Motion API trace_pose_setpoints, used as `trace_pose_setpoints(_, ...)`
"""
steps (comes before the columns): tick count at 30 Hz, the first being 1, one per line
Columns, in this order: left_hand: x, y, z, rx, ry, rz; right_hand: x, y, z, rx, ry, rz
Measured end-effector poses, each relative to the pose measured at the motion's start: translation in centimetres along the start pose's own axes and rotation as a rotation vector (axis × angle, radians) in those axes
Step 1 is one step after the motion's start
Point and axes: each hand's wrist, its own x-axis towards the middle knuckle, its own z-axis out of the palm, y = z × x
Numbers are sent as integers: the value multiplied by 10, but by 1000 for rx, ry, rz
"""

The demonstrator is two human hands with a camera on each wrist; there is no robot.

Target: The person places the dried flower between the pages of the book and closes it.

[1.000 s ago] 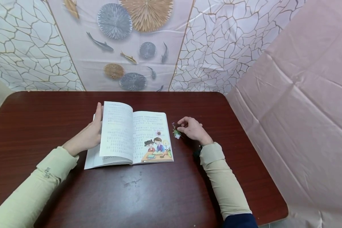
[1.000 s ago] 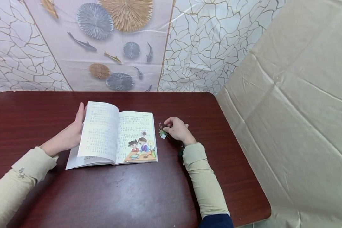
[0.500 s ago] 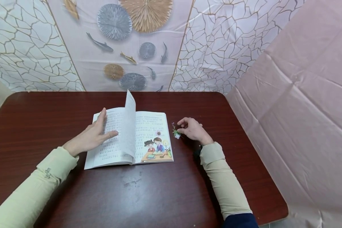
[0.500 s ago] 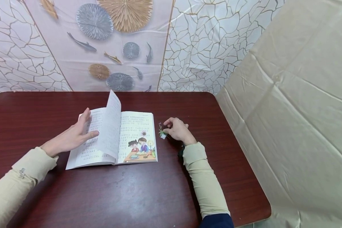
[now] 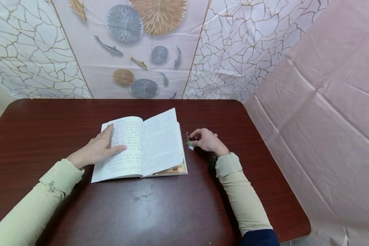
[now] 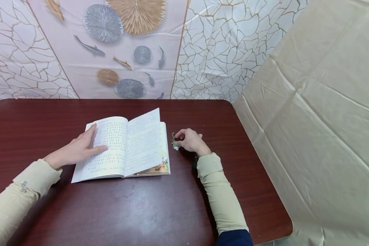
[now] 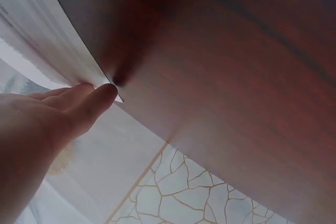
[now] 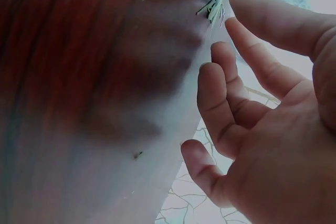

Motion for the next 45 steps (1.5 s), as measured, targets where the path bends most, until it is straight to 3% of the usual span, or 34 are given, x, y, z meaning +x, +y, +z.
trace_pose_setpoints(13, 1, 0, 1, 29, -14, -1, 2, -9, 1, -118, -28, 29)
trace_pose_setpoints(45, 3, -3, 1, 39, -16, 2, 1, -4, 1, -102, 18, 33)
